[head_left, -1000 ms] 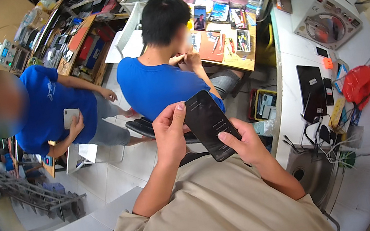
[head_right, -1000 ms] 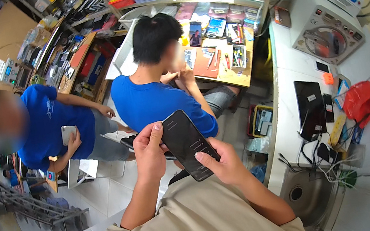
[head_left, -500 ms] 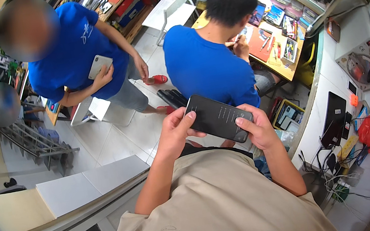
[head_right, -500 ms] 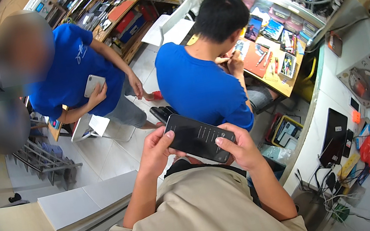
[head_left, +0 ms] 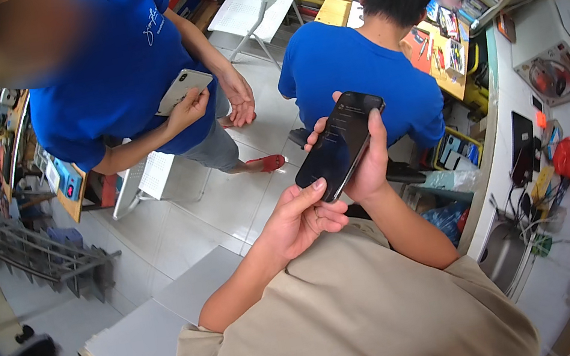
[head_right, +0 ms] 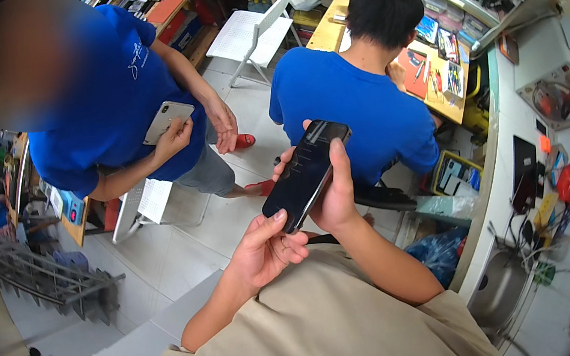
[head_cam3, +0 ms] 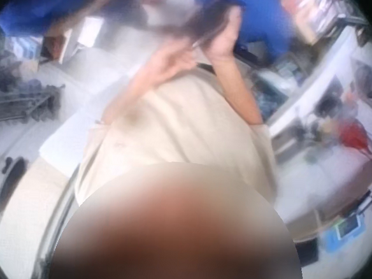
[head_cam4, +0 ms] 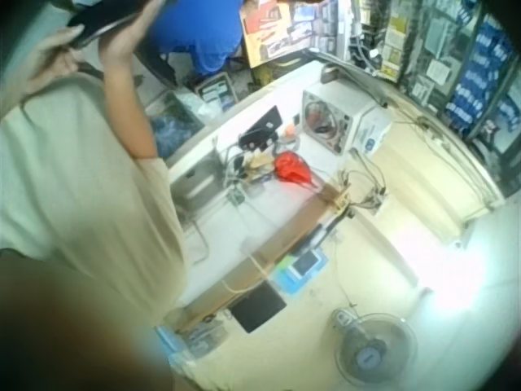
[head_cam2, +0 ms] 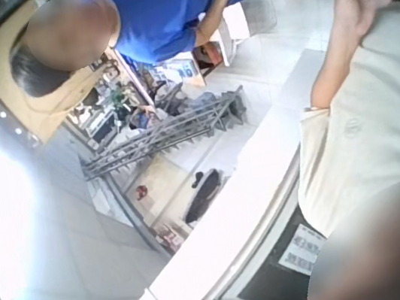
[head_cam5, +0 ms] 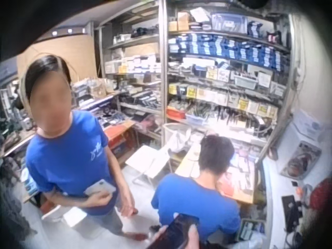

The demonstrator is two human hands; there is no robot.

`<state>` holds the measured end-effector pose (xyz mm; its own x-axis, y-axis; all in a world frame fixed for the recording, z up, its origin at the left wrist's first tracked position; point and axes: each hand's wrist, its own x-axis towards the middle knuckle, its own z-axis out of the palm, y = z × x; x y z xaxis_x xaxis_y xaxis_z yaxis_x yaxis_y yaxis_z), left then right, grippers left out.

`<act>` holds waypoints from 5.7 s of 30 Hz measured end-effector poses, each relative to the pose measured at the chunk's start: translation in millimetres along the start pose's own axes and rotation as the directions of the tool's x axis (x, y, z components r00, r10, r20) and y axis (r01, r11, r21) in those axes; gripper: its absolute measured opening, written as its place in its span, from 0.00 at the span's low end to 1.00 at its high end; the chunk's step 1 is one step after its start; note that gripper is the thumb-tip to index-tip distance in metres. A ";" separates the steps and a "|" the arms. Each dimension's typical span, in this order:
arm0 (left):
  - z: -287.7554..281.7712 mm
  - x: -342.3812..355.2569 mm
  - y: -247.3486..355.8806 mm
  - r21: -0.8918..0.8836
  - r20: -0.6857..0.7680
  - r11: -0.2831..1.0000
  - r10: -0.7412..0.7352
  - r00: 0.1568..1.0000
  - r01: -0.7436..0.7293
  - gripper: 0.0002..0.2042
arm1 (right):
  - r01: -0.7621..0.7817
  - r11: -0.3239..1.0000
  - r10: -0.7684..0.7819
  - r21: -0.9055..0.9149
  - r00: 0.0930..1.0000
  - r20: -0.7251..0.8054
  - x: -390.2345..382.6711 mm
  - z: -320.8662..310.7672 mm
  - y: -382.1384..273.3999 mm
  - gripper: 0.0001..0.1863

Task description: The person disassembles a smartphone using a screwdriver, removes the battery, and then reassembles the device. They connect a charging cable to test the phone and then place it on the workbench.

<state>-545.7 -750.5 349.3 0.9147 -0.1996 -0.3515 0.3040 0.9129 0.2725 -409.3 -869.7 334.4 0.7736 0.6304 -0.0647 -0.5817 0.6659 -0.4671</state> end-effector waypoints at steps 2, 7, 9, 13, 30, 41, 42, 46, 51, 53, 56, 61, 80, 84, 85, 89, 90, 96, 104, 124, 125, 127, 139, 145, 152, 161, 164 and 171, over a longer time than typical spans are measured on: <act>-4.3 -5.0 17.4 -0.051 0.059 0.998 -0.033 0.998 0.036 0.23 | 0.013 1.000 -0.018 -0.028 0.982 -0.187 3.9 13.5 13.0 0.34; -10.7 8.6 43.7 -0.066 0.077 0.985 -0.155 0.985 0.160 0.23 | 0.035 0.999 -0.046 -0.035 0.907 -0.418 9.4 19.3 19.4 0.33; -12.0 25.8 50.1 -0.085 0.058 0.980 -0.178 0.982 0.182 0.22 | 0.078 0.995 -0.098 -0.062 0.892 -0.441 18.6 11.6 18.1 0.33; -8.8 55.0 66.0 -0.032 0.002 0.994 -0.106 0.994 0.106 0.20 | 0.109 0.994 -0.088 0.020 0.886 -0.456 54.2 -3.7 18.3 0.35; 22.5 118.1 144.8 0.269 -0.091 0.962 -0.028 0.995 0.052 0.21 | 0.082 0.953 -0.006 0.292 0.967 -0.253 168.2 -10.9 1.9 0.35; 6.1 122.7 179.8 0.505 -0.229 0.857 0.012 0.973 0.108 0.16 | 0.017 0.916 0.065 0.401 0.980 -0.190 195.0 -5.4 7.7 0.35; 0.1 120.8 189.2 0.527 -0.195 0.841 -0.021 0.981 0.123 0.16 | 0.034 0.902 0.046 0.430 0.984 -0.174 198.3 -2.2 9.8 0.36; -26.8 115.1 218.7 0.601 -0.191 0.781 -0.064 0.979 0.168 0.15 | 0.057 0.941 -0.034 0.333 0.996 -0.077 223.1 11.3 29.5 0.46; -64.0 105.5 287.1 0.697 -0.069 0.713 -0.037 0.997 0.074 0.15 | -0.019 0.935 0.004 0.354 0.999 0.043 264.7 29.1 76.7 0.53; -78.3 101.7 313.5 0.764 -0.019 0.643 -0.050 0.999 0.047 0.16 | -0.027 0.925 -0.001 0.379 0.997 0.074 284.1 35.3 98.9 0.53; -100.0 98.8 349.1 0.795 -0.029 0.602 -0.073 0.997 0.068 0.17 | -0.054 0.909 0.031 0.413 0.998 0.063 311.4 39.8 129.4 0.52; -124.1 103.4 402.1 0.752 -0.074 0.641 -0.150 0.986 0.154 0.20 | -0.064 0.944 0.070 0.325 0.998 -0.007 346.6 45.1 158.8 0.50; -159.3 295.7 632.3 0.661 -0.384 0.750 0.297 0.874 0.036 0.24 | -0.561 0.827 0.555 0.036 0.825 0.110 726.1 37.2 145.9 0.46; -246.1 363.3 673.5 0.777 -0.485 0.630 0.604 0.632 -0.004 0.19 | -0.611 0.735 0.561 -0.292 0.791 -0.243 795.1 -8.7 143.8 0.31; -278.7 373.9 675.8 0.816 -0.471 0.578 0.691 0.549 -0.028 0.16 | -0.589 0.716 0.505 -0.375 0.808 -0.304 807.0 -21.5 154.1 0.26; -404.7 349.1 650.1 0.622 -0.783 0.585 0.471 0.407 0.520 0.13 | -0.780 0.623 0.596 -0.062 0.524 -0.608 810.7 -65.0 191.0 0.22; -426.3 340.3 634.2 0.617 -0.784 0.561 0.496 0.373 0.551 0.14 | -0.799 0.596 0.632 -0.079 0.527 -0.569 804.8 -72.2 196.4 0.22; -486.7 355.1 629.1 0.558 -0.768 0.238 0.511 0.386 0.795 0.18 | -0.803 0.531 0.579 -0.271 0.577 -0.576 803.0 -81.8 213.4 0.15; -492.0 412.8 772.8 0.724 -0.669 0.634 0.548 0.502 0.272 0.11 | -0.165 -0.102 0.374 -0.981 0.907 -0.191 993.0 -57.4 305.5 0.17; -479.9 334.7 679.3 0.389 -0.920 0.802 0.317 0.230 0.453 0.25 | 0.447 -0.658 0.723 -0.606 0.602 -0.340 1101.8 -79.5 280.2 0.24; -469.5 350.3 685.6 0.411 -0.911 0.776 0.334 0.243 0.478 0.25 | 0.479 -0.661 0.731 -0.578 0.585 -0.352 1117.9 -82.1 273.6 0.24; -439.4 379.7 701.3 0.427 -0.893 0.810 0.308 0.327 0.402 0.21 | 0.465 -0.530 0.817 -0.709 0.502 -0.282 1151.6 -81.3 253.8 0.22; -561.1 630.1 712.0 0.836 -0.531 0.333 0.291 0.796 0.437 0.15 | 0.761 -0.120 0.848 -0.638 -0.256 -0.465 1147.0 -114.6 302.9 0.21; -669.8 678.0 690.5 0.699 -0.664 0.146 0.497 0.559 0.700 0.15 | 0.690 -0.042 0.945 -0.723 -0.207 -0.253 1129.4 -220.2 358.7 0.21; -745.6 655.5 700.6 0.553 -0.619 0.100 0.714 0.327 0.827 0.15 | 0.686 0.020 0.981 -0.727 -0.153 -0.118 1144.5 -272.9 411.4 0.20; -548.9 639.7 759.7 0.859 -0.419 0.288 0.870 0.261 0.423 0.13 | 0.316 0.497 0.855 -0.808 -0.337 0.394 1167.7 -173.6 277.8 0.17; -434.9 619.0 763.2 0.923 -0.372 0.328 0.894 0.248 0.200 0.09 | 0.833 0.171 0.594 -0.526 0.339 0.730 1241.1 -151.0 191.4 0.09; -411.8 526.5 822.0 0.522 0.094 0.345 0.886 -0.454 0.780 0.41 | 0.359 -0.888 0.205 -0.287 0.869 0.451 1430.0 -190.0 132.3 0.09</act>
<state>76.0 41.4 19.3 -0.1213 0.8657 0.4856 0.9575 -0.0269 0.2872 667.7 44.1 12.6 0.4394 0.8642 0.2452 0.8663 -0.4798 0.1387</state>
